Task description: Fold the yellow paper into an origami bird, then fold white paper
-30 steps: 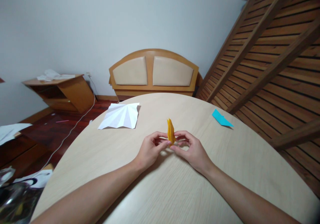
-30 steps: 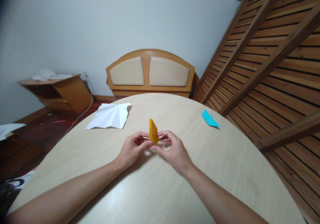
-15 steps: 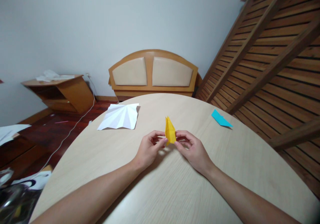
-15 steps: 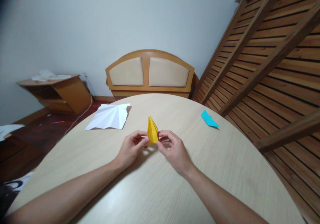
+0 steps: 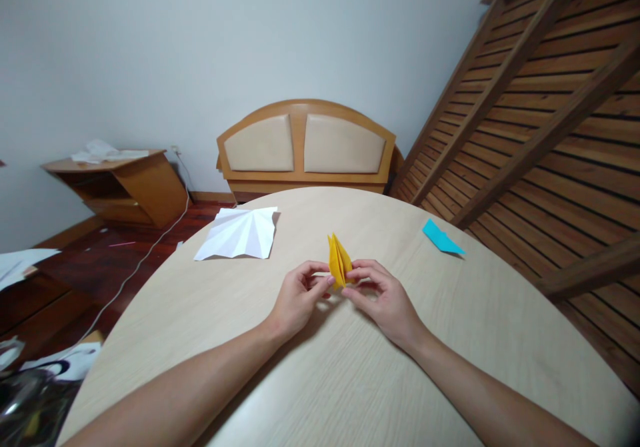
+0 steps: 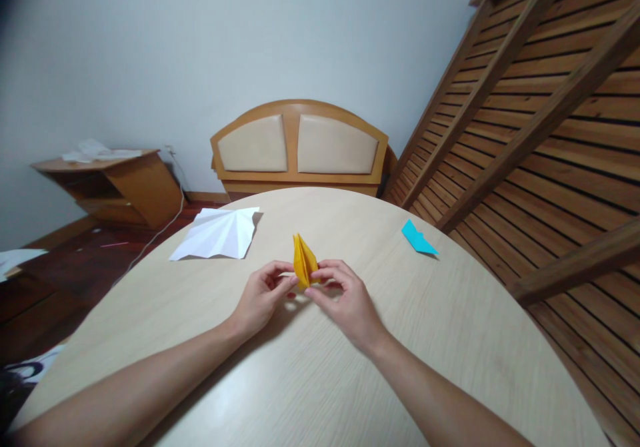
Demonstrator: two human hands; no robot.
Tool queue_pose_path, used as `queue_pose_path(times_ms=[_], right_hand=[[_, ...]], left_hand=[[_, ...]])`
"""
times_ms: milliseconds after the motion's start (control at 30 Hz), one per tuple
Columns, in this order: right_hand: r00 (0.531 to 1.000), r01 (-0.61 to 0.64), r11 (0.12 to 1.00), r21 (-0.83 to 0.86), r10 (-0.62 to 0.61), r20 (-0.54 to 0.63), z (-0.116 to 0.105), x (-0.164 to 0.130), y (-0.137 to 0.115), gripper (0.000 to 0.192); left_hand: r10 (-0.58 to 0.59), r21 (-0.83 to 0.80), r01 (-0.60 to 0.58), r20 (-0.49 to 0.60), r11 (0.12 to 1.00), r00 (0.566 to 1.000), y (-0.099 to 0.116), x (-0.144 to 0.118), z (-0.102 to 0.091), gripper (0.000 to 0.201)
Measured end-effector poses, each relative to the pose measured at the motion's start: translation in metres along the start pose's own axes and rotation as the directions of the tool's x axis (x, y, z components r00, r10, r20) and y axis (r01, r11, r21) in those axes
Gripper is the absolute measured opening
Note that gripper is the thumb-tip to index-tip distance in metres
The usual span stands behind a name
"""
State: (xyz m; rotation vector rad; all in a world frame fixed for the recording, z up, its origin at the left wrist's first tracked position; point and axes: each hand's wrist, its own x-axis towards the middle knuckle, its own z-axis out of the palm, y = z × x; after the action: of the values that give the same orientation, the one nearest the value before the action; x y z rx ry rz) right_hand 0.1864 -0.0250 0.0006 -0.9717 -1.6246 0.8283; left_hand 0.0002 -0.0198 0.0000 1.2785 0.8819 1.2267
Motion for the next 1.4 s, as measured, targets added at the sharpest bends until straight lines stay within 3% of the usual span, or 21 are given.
queue_pose_path(times_ms=[167, 433, 533, 633, 833, 1100, 1400], right_hand=[[0.999, 0.05, 0.993, -0.106, -0.048, 0.02, 0.0001, -0.0023, -0.0028, 0.02], [0.993, 0.117, 0.984, -0.133, -0.118, 0.002, -0.0006, -0.0019, -0.0049, 0.007], [0.998, 0.02, 1.0, -0.02, -0.021, -0.051, 0.0018, -0.0028, -0.0019, 0.025], [0.993, -0.118, 0.983, 0.142, 0.12, -0.005, 0.0037, -0.0025, 0.0002, 0.041], [0.971, -0.241, 0.957, 0.16, 0.238, 0.04, -0.0002, 0.002, -0.0019, 0.033], [0.958, -0.283, 0.949, 0.14, 0.273, 0.082, -0.0021, 0.0032, 0.0002, 0.033], [0.951, -0.306, 0.942, 0.136, 0.295, 0.094, -0.004, 0.0035, -0.0003, 0.035]], left_hand=[[0.001, -0.083, 0.006, 0.086, 0.997, 0.996, -0.0007, -0.0019, 0.0029, 0.041], [0.022, -0.023, -0.021, 0.004, 1.0, 1.0, -0.0017, 0.0001, 0.001, 0.039], [0.019, -0.031, -0.019, 0.003, 0.999, 1.0, -0.0025, 0.001, 0.0005, 0.04], [0.012, -0.038, -0.012, 0.0, 0.999, 1.0, -0.0019, 0.0014, 0.0007, 0.041], [-0.036, -0.018, 0.036, -0.039, 0.999, 0.999, -0.0002, 0.0008, 0.0021, 0.04], [-0.108, 0.028, 0.109, -0.04, 0.994, 0.993, -0.0004, -0.0008, 0.0007, 0.033], [-0.084, 0.074, 0.087, -0.033, 0.993, 0.996, 0.0008, -0.0004, 0.001, 0.033]])
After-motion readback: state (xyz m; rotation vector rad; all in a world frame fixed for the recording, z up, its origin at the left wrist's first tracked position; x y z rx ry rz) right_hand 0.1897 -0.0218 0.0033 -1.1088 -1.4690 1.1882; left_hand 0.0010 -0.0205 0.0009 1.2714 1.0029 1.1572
